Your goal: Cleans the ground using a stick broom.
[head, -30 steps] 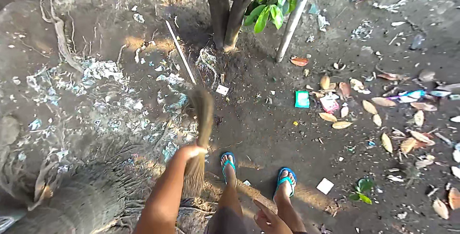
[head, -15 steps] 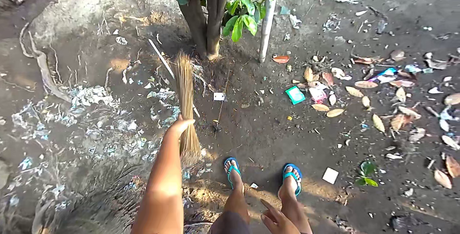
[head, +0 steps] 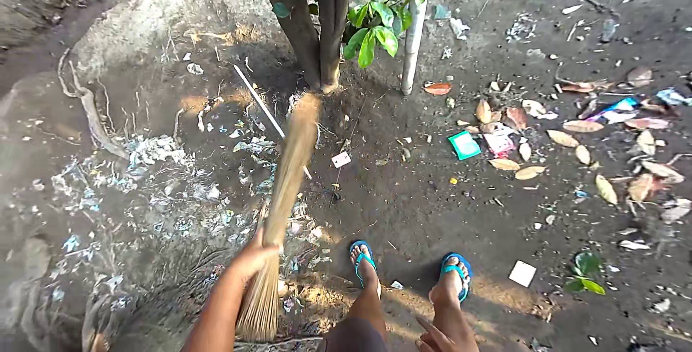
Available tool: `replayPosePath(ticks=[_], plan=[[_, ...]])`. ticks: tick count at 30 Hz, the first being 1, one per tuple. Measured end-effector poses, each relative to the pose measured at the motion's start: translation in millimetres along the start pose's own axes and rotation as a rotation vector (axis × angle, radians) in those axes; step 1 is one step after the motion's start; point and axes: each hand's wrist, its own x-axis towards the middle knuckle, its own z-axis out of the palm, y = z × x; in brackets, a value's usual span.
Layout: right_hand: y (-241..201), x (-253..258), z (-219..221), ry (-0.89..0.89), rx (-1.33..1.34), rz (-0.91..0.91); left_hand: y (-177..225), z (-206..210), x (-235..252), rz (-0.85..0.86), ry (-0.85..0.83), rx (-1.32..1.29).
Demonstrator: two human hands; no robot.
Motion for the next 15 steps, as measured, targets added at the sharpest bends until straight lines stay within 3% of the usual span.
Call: replayPosePath(ticks=[3, 6, 11, 13, 15], plan=[[-10, 7, 5, -0.01, -0.014, 0.006, 17, -30, 91, -0.074, 0.168, 0.019], [-20, 11, 6, -0.003, 0.006, 0.018, 16, -17, 126, -0.152, 0.069, 0.114], [-6, 5, 8, -0.013, 0.017, 0.03, -22, 22, 6, -0.087, -0.375, 0.083], [2, 3, 5, -0.02, -0.002, 0.024, -33, 23, -28, -0.051, -0.398, -0.035], [3, 1, 2, -0.02, -0.026, 0.015, -35, 22, -30, -0.023, -0.269, -0.115]])
